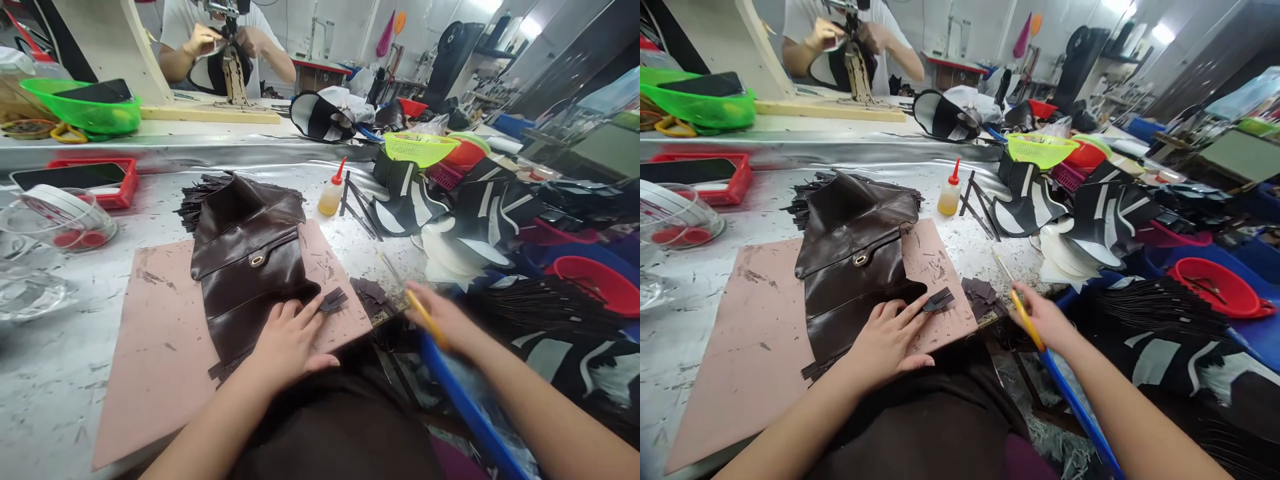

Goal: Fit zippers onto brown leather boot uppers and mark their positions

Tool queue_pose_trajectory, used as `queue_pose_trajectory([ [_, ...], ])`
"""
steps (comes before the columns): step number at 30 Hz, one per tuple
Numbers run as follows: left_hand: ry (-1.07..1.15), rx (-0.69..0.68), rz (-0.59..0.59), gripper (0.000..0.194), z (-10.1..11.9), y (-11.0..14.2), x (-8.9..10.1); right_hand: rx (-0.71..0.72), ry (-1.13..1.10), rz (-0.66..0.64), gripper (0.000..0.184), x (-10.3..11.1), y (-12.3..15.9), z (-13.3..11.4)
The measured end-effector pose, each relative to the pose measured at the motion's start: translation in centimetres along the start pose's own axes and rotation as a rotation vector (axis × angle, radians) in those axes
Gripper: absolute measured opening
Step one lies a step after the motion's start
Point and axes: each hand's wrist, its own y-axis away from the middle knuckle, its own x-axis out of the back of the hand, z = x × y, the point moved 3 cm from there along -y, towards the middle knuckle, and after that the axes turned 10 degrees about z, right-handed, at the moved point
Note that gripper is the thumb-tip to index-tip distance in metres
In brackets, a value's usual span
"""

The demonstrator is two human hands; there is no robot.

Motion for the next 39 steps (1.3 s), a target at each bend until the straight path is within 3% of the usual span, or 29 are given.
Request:
queue_pose_trajectory([
  [4, 0.046, 0.024, -0.016, 0.075, -0.1, 0.0, 0.1, -0.065, -0.401, -0.392, 0.054, -3.8, 6.0, -2.1],
  [7, 0.067, 0.033, -0.036, 0.076, -0.2, 0.0, 0.2, 0.038, -0.399, -0.501, 0.052, -5.4, 7.7, -4.2],
  [18, 0.072, -0.014, 0.031, 0.076, -0.3, 0.3, 0.0, 0.047, -0.216, -0.427, 0.040, -7.0, 6.7, -6.8],
  [27, 0.019, -0.017, 0.044, 0.074, -0.1, 0.2, -0.2, -0.056, -0.405, -0.335, 0.044, -7.2, 7.7, -7.2],
  [33, -0.028, -0.032, 0.086, 0.072, 0.0, 0.2, -0.1, -0.142, -0.360, -0.184, 0.047, -4.1, 5.0, -4.1],
  [36, -0.053, -0.041, 0.089, 0.068, 0.1, 0.1, 0.0, -0.107, -0.157, -0.180, 0.043, -1.9, 2.3, -1.5],
  [39, -0.079, -0.052, 0.090, 0.066, 0.1, -0.1, 0.1, -0.067, 0.076, -0.045, 0.041, 0.3, -0.8, 0.6],
])
